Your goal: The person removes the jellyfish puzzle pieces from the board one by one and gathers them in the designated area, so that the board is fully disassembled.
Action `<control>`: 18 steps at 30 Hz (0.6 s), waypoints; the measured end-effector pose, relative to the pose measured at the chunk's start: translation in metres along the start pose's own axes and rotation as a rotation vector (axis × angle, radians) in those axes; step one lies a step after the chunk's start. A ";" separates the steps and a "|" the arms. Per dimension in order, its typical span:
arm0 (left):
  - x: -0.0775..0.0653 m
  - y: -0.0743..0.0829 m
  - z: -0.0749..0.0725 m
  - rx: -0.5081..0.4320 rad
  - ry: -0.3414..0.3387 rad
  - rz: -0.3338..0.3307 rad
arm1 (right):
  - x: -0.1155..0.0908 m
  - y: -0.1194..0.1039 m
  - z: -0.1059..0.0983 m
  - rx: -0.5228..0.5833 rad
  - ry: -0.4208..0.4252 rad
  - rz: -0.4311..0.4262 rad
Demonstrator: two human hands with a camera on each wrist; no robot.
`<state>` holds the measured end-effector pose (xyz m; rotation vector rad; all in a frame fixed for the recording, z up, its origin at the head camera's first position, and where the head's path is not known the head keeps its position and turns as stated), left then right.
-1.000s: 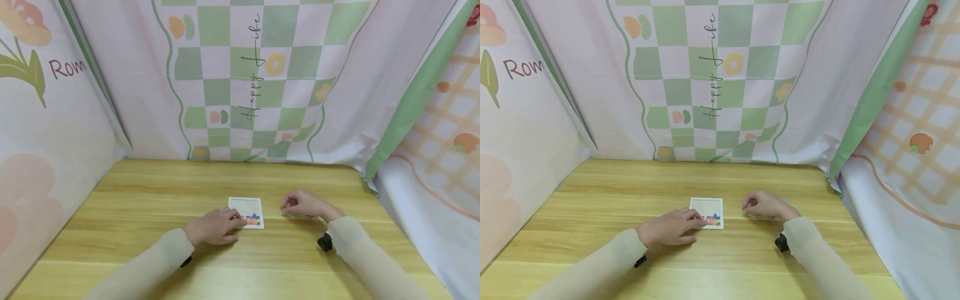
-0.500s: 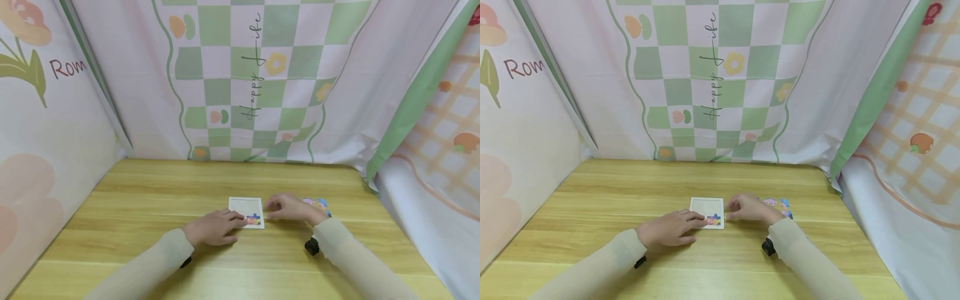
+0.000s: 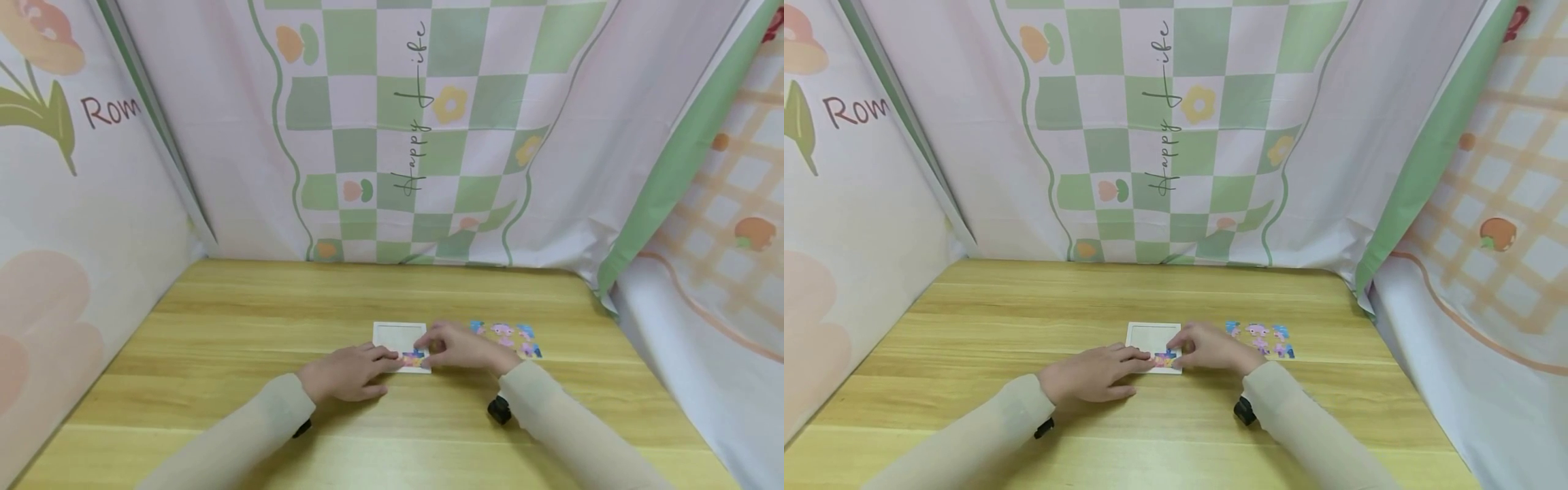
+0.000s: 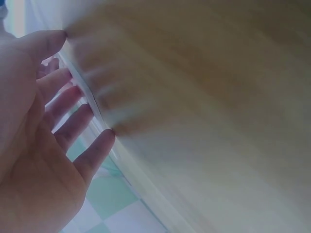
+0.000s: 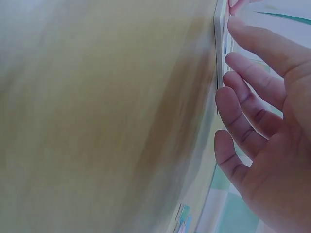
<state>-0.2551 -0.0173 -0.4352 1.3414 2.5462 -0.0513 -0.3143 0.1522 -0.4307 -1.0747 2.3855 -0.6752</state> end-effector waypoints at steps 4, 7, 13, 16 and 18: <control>0.000 -0.001 0.002 -0.001 -0.025 -0.017 | 0.002 0.001 0.001 -0.004 0.001 0.011; 0.001 -0.002 0.002 -0.004 -0.037 -0.028 | 0.002 0.002 0.001 -0.011 0.007 0.021; 0.001 -0.002 0.003 -0.001 -0.041 -0.031 | 0.003 0.001 0.002 -0.003 0.006 0.014; 0.001 -0.002 0.003 0.000 -0.037 -0.028 | 0.003 0.000 0.002 0.003 0.007 0.012; 0.001 -0.002 0.002 -0.005 -0.034 -0.024 | 0.003 0.000 0.002 -0.001 0.009 0.013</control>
Point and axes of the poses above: each hand's wrist, its own x-axis towards the middle knuckle, its own z-axis out of the palm, y = z × x, the point moved 7 cm from there along x, towards the middle knuckle, and after that the axes turned 11 degrees about -y, right-handed, at the moved point
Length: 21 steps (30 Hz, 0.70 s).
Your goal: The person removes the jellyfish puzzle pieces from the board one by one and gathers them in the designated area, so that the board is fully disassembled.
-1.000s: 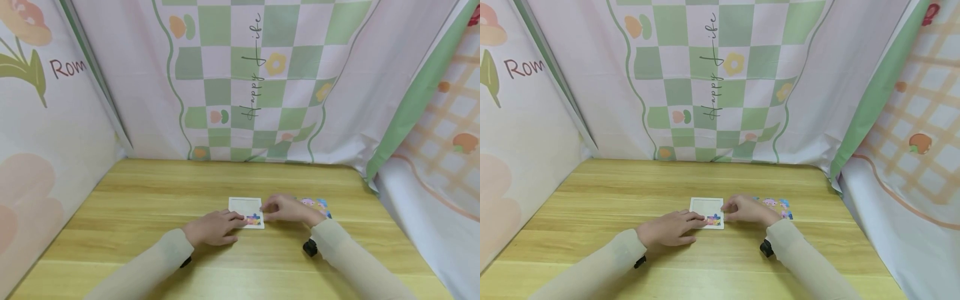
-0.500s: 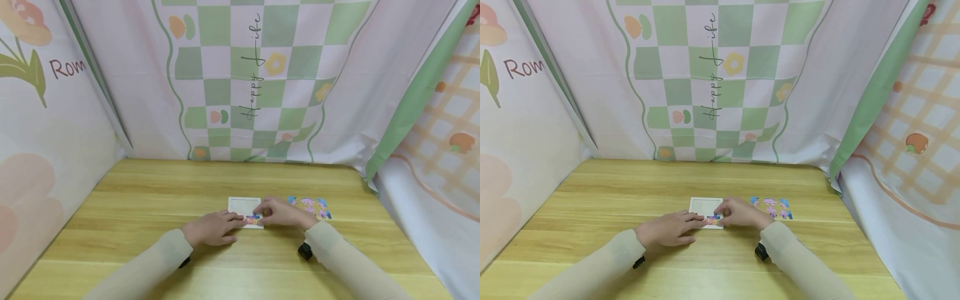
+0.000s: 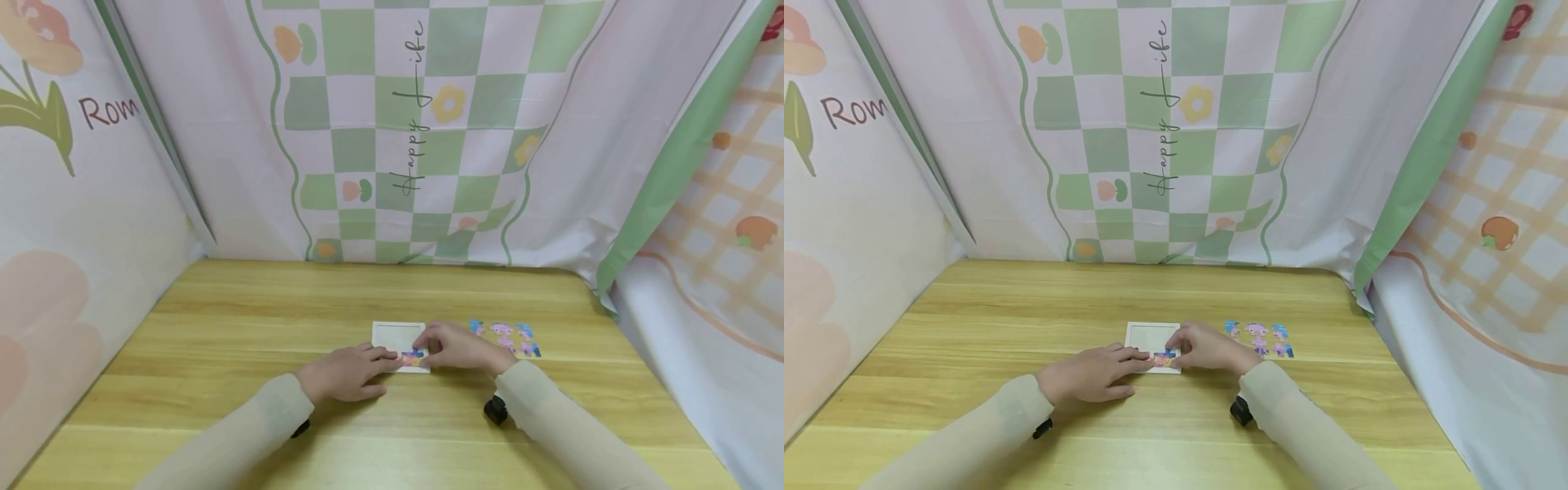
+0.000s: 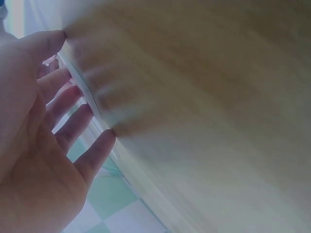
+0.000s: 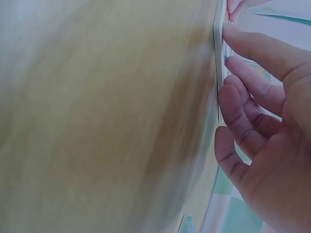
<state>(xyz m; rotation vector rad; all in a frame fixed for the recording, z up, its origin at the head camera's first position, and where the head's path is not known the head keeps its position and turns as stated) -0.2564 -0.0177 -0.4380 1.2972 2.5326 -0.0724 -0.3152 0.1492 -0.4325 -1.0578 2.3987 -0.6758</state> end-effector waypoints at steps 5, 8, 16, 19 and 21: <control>-0.001 0.000 -0.001 -0.012 0.000 0.003 | 0.000 0.000 0.000 -0.002 0.006 -0.001; -0.001 0.000 -0.001 -0.007 -0.001 0.002 | 0.000 0.001 0.000 0.006 0.005 0.005; 0.001 0.000 0.000 -0.011 0.003 0.006 | 0.002 -0.003 0.000 0.052 0.002 -0.015; 0.001 -0.001 0.001 -0.018 -0.006 0.001 | 0.002 -0.005 0.001 0.059 0.003 -0.027; 0.001 -0.001 0.002 -0.019 -0.014 -0.005 | 0.001 -0.006 0.001 0.060 0.006 -0.032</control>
Point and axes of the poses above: each hand's wrist, its own x-axis towards the middle knuckle, its own z-axis out of the palm, y = z × x, the point moved 7 cm from there along x, towards the middle knuckle, and after that the axes turned 11 degrees about -y, right-handed, at the moved point
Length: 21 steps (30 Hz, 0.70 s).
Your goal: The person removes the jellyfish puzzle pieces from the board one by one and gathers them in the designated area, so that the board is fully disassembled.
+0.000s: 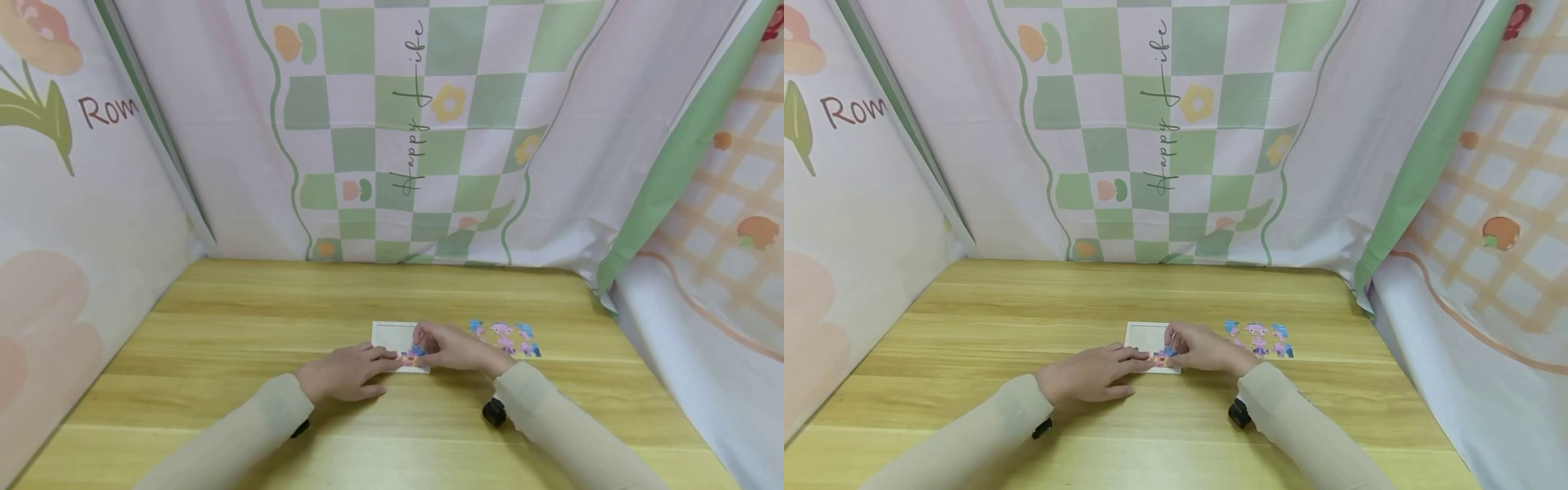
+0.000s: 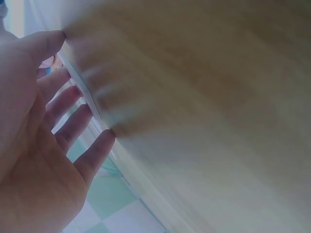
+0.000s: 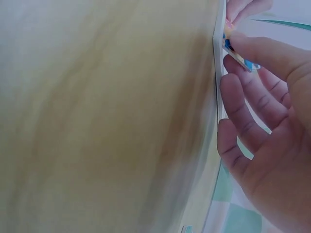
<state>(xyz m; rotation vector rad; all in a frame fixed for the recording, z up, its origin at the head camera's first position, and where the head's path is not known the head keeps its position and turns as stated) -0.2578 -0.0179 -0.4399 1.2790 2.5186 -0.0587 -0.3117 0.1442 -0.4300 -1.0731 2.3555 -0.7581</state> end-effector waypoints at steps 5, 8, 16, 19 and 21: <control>-0.001 0.000 0.000 -0.001 -0.003 -0.002 | 0.000 -0.001 0.000 0.015 0.000 -0.006; -0.001 0.000 0.000 0.000 0.004 0.004 | -0.001 0.001 -0.001 0.040 0.001 -0.002; -0.003 0.001 -0.001 0.012 0.019 0.010 | -0.013 0.011 -0.010 0.072 0.015 0.011; -0.004 0.002 -0.002 0.014 0.022 0.014 | -0.022 0.014 -0.014 0.067 0.015 0.018; -0.004 0.003 -0.003 0.014 0.026 0.018 | -0.030 0.017 -0.017 0.068 0.016 0.028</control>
Point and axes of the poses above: each hand's wrist, its own x-axis towards the middle knuckle, its own z-axis out of the palm, y = z × x, the point moved 7 cm from there along x, towards the middle knuckle, and after that the axes turned 11 degrees about -y, right-handed, at the moved point
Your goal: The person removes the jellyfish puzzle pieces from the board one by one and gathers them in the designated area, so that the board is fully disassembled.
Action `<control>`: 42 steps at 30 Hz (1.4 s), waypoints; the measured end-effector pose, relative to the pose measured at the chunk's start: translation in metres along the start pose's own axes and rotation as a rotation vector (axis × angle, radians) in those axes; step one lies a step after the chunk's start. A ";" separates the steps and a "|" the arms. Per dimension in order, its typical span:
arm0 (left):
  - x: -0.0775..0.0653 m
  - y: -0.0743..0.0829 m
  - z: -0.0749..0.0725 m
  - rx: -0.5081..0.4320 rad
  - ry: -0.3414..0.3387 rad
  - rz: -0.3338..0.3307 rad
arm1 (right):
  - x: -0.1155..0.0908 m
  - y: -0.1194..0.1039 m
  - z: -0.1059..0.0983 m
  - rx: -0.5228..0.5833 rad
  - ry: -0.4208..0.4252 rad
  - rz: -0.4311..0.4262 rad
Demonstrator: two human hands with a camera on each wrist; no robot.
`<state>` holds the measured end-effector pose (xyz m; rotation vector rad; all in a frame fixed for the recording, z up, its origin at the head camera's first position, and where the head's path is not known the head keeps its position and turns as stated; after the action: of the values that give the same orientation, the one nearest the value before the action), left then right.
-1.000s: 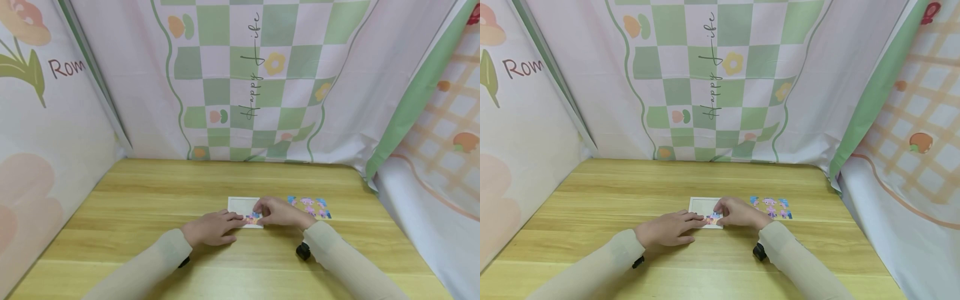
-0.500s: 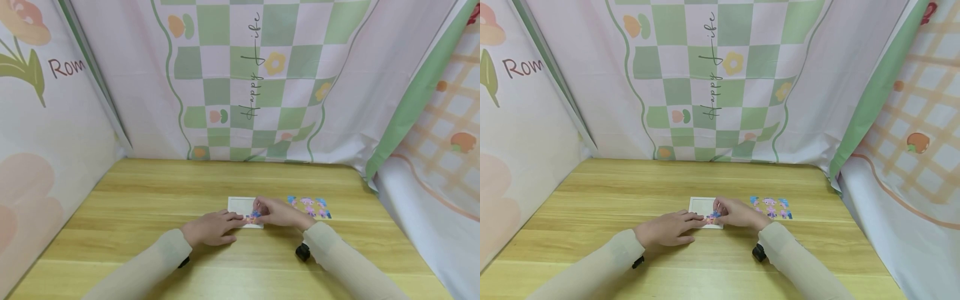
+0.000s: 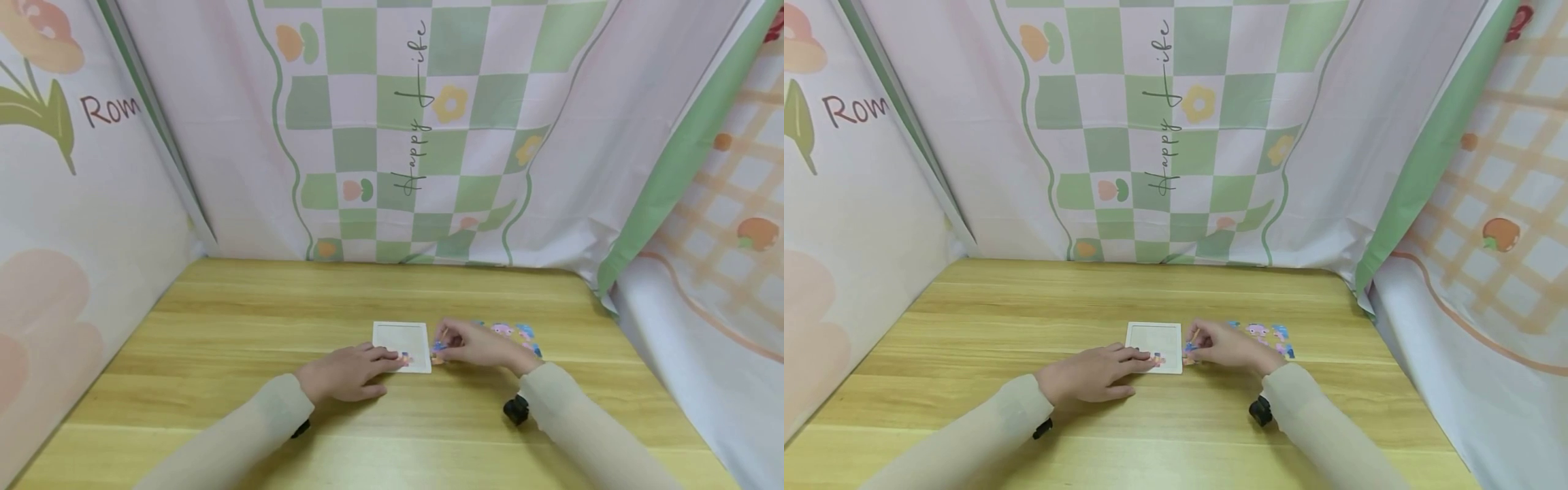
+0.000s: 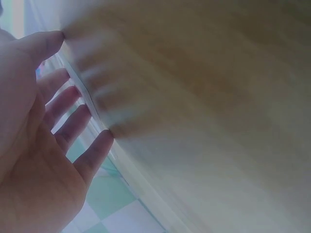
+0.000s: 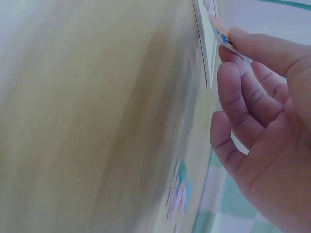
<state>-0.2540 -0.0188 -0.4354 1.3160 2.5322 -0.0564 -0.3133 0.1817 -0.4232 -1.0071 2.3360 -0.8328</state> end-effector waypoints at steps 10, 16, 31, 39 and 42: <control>-0.002 0.002 -0.001 -0.003 0.012 0.015 | -0.043 0.031 -0.021 0.035 0.048 0.067; -0.002 0.002 -0.001 -0.007 0.016 0.014 | -0.072 0.049 -0.033 0.064 0.073 0.138; -0.001 0.002 0.001 0.001 0.018 0.013 | -0.129 0.078 -0.043 0.147 0.084 0.188; 0.000 0.001 0.002 0.017 0.013 0.007 | -0.143 0.090 -0.044 0.161 0.091 0.237; 0.000 0.001 0.002 0.013 0.013 0.013 | -0.145 0.095 -0.043 0.182 0.083 0.242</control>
<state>-0.2526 -0.0191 -0.4375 1.3421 2.5376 -0.0616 -0.2952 0.3589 -0.4333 -0.6115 2.3405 -0.9829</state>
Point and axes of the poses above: each hand's wrist, its own x-axis towards the middle knuckle, its own z-axis out of the palm, y = z × x, the point moved 7 cm from there along x, towards the middle knuckle, and after that the axes turned 11 degrees about -y, right-handed, at the moved point
